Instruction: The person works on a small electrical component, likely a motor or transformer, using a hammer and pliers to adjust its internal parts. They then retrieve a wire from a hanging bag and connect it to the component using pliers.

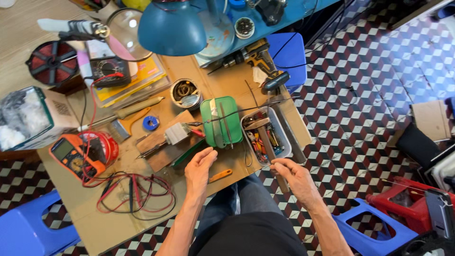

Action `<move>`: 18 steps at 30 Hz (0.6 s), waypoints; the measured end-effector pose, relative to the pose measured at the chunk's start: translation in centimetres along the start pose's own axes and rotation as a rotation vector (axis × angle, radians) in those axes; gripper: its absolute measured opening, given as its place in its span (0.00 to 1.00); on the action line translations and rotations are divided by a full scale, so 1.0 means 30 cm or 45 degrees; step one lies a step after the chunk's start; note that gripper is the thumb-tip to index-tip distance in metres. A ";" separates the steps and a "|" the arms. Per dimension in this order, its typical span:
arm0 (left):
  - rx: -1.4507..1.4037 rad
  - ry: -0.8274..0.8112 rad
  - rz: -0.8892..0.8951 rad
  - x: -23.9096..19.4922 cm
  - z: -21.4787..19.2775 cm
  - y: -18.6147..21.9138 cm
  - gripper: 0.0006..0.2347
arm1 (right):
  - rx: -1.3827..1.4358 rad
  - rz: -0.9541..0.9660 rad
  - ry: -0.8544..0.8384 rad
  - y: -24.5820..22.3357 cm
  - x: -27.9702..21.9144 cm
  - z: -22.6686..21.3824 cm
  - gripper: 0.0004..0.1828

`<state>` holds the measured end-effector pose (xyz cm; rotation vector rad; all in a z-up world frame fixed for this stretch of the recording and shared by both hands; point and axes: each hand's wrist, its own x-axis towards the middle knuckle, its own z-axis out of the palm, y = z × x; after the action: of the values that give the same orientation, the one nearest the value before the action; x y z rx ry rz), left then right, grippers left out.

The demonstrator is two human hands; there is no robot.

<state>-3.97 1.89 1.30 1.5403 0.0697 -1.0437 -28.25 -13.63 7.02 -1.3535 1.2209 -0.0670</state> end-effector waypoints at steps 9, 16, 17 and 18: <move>-0.027 -0.027 -0.047 -0.114 0.166 -0.103 0.16 | 0.049 0.181 0.037 0.155 0.008 -0.217 0.23; 0.084 -0.197 -0.007 -0.148 0.542 -0.154 0.15 | 0.086 0.312 0.095 0.383 0.044 -0.600 0.24; 0.105 -0.219 0.005 -0.138 0.617 -0.173 0.14 | 0.074 0.363 0.099 0.433 0.055 -0.665 0.24; 0.096 -0.215 0.004 -0.127 0.692 -0.196 0.14 | 0.069 0.384 0.087 0.482 0.076 -0.730 0.24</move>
<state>-21.27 -11.55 1.63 1.5129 -0.0901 -1.1819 -50.66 -25.72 0.24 -1.1156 1.4590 0.0673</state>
